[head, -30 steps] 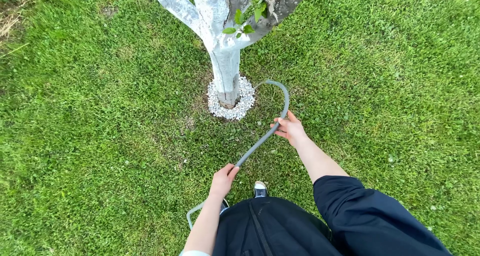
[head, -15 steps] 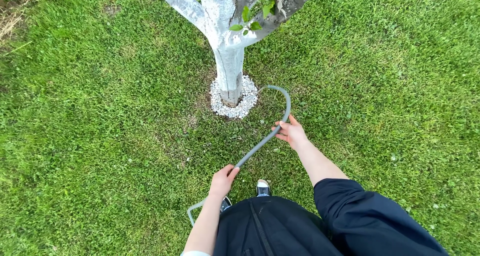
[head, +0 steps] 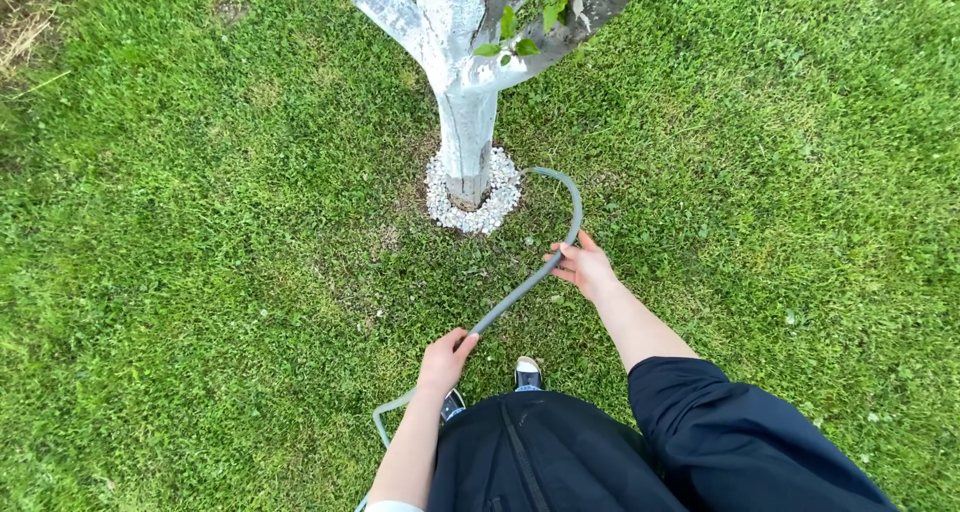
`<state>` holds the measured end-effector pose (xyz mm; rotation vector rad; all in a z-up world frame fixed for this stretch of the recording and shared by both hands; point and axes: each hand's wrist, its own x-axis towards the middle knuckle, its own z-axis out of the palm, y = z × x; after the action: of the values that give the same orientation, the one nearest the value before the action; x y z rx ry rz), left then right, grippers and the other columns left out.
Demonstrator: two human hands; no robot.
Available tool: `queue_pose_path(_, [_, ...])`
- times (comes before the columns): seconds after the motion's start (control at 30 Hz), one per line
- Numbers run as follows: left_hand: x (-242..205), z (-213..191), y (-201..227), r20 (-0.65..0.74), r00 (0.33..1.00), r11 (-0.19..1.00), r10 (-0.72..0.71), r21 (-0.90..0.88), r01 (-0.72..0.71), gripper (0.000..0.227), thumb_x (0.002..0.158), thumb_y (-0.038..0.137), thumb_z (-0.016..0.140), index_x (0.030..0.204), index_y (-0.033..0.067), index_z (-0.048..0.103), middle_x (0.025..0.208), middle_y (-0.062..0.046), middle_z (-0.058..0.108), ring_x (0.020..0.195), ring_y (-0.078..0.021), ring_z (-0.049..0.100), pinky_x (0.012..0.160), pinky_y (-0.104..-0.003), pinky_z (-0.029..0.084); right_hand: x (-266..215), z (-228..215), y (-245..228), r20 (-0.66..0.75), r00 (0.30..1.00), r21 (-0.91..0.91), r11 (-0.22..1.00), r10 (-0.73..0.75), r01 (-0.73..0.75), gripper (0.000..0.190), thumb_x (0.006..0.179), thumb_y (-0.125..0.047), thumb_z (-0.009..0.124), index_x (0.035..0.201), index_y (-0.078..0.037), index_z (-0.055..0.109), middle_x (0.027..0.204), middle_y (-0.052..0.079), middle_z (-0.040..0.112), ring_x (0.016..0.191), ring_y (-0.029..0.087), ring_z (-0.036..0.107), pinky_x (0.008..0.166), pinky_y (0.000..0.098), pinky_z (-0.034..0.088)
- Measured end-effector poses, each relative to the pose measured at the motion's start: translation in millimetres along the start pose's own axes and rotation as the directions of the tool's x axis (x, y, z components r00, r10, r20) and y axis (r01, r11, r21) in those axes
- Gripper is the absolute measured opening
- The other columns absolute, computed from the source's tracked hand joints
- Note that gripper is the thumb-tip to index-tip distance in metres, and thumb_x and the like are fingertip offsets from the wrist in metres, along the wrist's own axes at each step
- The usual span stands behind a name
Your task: The person waters a grassy area and the base of a tree using a garden hose. They move the hose to direct water onto the lawn and then focus the stream at the tree's base, which is surrounded by white stones.
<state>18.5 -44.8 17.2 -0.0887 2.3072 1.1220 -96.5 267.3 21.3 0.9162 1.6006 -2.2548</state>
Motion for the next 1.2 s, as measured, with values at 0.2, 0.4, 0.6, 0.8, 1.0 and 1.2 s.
queue_pose_path(0.2, [-3.8,-6.1,-4.1,-0.017,1.000,1.000,-0.012,-0.026,0.011,0.037,0.097,0.054,0.060,0.111,0.0225,0.074,0.104,-0.013,0.075,0.109,-0.0369,0.069,0.096,-0.048,0.055,0.0,6.6,2.2,0.026,1.000,0.022,1.000,0.009,-0.009,0.079,0.102,-0.009,0.056,0.163,-0.015,0.007,0.127,0.018,0.067,0.116,0.041,0.067,0.098,0.0618,0.053])
queue_pose_path(0.4, [-5.9,-6.0,-14.0,-0.039,0.998,0.999,-0.045,-0.030,0.044,0.036,0.097,0.053,0.061,0.112,0.0227,0.073,0.103,-0.013,0.076,0.109,-0.0355,0.069,0.095,-0.047,0.055,-0.6,15.4,8.0,0.026,1.000,0.013,1.000,0.003,-0.004,0.077,0.103,-0.008,0.055,0.163,-0.015,0.009,0.128,0.019,0.066,0.117,0.042,0.066,0.100,0.0632,0.052])
queue_pose_path(0.6, [-18.8,-20.3,-6.6,-0.032,0.999,0.998,-0.038,-0.050,0.036,0.036,0.098,0.051,0.060,0.113,0.0215,0.073,0.105,-0.015,0.076,0.110,-0.0374,0.069,0.096,-0.049,0.054,-4.7,27.4,5.7,0.055,0.998,-0.001,1.000,0.008,-0.008,0.078,0.103,-0.009,0.056,0.163,-0.015,0.007,0.128,0.018,0.066,0.117,0.040,0.066,0.099,0.0616,0.053])
queue_pose_path(0.8, [-17.3,-19.3,-22.6,-0.046,0.997,0.996,-0.064,-0.063,0.061,0.038,0.097,0.053,0.060,0.115,0.0218,0.072,0.106,-0.013,0.076,0.111,-0.0359,0.069,0.097,-0.048,0.055,-7.4,38.5,5.1,0.053,0.999,-0.018,1.000,0.005,-0.004,0.078,0.103,-0.009,0.056,0.163,-0.014,0.007,0.129,0.020,0.066,0.119,0.041,0.065,0.100,0.0625,0.052])
queue_pose_path(1.0, [-19.5,-31.8,-25.3,-0.053,0.998,0.997,-0.045,-0.060,0.042,0.038,0.097,0.054,0.060,0.115,0.0241,0.073,0.106,-0.014,0.076,0.112,-0.0386,0.068,0.098,-0.050,0.054,-4.5,46.9,9.5,0.080,0.997,-0.021,1.000,-0.006,0.008,0.079,0.102,-0.010,0.058,0.163,-0.015,0.007,0.127,0.018,0.067,0.116,0.040,0.067,0.098,0.0620,0.053])
queue_pose_path(1.2, [-21.0,-39.2,-33.9,-0.060,0.996,0.997,-0.072,-0.045,0.069,0.039,0.097,0.058,0.058,0.115,0.0264,0.073,0.106,-0.011,0.076,0.112,-0.0350,0.068,0.098,-0.047,0.054,-8.3,63.5,11.3,0.090,0.996,-0.016,1.000,-0.023,0.024,0.080,0.102,-0.010,0.058,0.163,-0.014,0.007,0.128,0.019,0.066,0.116,0.039,0.067,0.098,0.0618,0.053])
